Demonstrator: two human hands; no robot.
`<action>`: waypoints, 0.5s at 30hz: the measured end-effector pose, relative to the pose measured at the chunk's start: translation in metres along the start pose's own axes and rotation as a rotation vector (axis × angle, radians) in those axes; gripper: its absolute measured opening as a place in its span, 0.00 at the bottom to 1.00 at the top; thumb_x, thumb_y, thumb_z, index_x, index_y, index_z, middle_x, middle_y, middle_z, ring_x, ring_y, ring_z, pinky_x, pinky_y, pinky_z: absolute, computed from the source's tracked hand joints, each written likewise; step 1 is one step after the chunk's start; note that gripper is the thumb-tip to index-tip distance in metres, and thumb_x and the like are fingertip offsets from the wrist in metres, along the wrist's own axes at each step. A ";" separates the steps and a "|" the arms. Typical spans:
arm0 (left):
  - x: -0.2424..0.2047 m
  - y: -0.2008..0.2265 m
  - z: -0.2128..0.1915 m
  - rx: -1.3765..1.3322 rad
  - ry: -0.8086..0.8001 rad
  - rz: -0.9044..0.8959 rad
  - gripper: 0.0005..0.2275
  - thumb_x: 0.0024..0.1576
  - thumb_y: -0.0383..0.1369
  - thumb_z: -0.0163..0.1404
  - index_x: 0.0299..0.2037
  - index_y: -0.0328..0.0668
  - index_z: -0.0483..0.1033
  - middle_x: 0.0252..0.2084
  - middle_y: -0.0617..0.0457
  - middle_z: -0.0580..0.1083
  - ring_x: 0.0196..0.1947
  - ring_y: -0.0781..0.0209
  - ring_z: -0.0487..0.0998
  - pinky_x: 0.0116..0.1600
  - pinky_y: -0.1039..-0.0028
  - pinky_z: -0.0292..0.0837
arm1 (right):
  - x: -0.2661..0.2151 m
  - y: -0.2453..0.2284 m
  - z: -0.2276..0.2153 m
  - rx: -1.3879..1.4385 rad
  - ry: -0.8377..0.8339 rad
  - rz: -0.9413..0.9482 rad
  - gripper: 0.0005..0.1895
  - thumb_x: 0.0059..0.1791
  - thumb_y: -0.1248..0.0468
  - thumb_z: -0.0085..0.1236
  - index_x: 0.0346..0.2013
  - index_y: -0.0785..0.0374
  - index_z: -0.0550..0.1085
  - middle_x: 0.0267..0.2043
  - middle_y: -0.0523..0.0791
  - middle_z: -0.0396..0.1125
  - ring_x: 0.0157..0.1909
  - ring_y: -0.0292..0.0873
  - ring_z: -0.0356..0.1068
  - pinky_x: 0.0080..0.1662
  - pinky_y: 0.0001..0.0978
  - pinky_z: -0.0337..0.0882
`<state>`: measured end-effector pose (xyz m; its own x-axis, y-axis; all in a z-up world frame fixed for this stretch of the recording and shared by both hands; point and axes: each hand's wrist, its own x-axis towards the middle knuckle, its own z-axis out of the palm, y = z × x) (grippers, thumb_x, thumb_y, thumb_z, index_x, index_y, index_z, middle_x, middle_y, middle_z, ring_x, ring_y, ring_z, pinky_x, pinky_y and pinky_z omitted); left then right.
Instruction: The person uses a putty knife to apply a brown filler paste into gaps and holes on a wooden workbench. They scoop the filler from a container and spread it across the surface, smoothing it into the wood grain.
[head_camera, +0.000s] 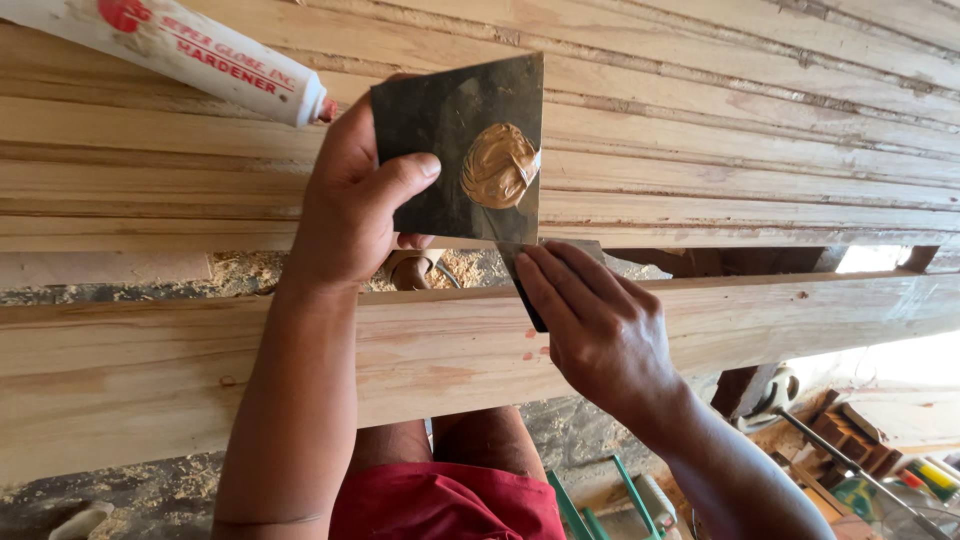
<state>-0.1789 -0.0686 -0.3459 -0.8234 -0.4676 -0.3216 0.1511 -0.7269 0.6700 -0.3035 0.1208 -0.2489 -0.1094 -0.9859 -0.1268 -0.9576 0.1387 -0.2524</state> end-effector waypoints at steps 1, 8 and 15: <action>0.001 0.003 0.001 0.051 0.012 -0.005 0.18 0.59 0.26 0.46 0.60 0.33 0.67 0.36 0.55 0.73 0.23 0.74 0.70 0.19 0.81 0.65 | 0.003 0.001 0.000 -0.006 0.006 0.005 0.19 0.46 0.75 0.58 0.52 0.68 0.77 0.52 0.50 0.74 0.57 0.47 0.75 0.50 0.39 0.79; -0.015 0.023 -0.021 0.282 0.033 -0.021 0.16 0.61 0.25 0.46 0.59 0.32 0.67 0.34 0.55 0.73 0.22 0.74 0.70 0.24 0.80 0.68 | 0.019 -0.013 0.013 -0.023 0.039 -0.014 0.22 0.43 0.74 0.57 0.53 0.68 0.78 0.55 0.49 0.74 0.57 0.47 0.74 0.49 0.39 0.79; -0.016 0.032 -0.049 0.275 -0.080 -0.067 0.17 0.60 0.24 0.46 0.60 0.31 0.66 0.32 0.55 0.71 0.21 0.73 0.68 0.24 0.79 0.68 | 0.003 -0.020 0.016 -0.011 0.038 -0.037 0.15 0.50 0.76 0.58 0.50 0.65 0.78 0.52 0.48 0.75 0.55 0.46 0.76 0.50 0.38 0.80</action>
<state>-0.1343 -0.1088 -0.3519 -0.8685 -0.3741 -0.3253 -0.0505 -0.5859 0.8088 -0.2806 0.1166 -0.2596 -0.0841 -0.9932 -0.0807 -0.9639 0.1016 -0.2460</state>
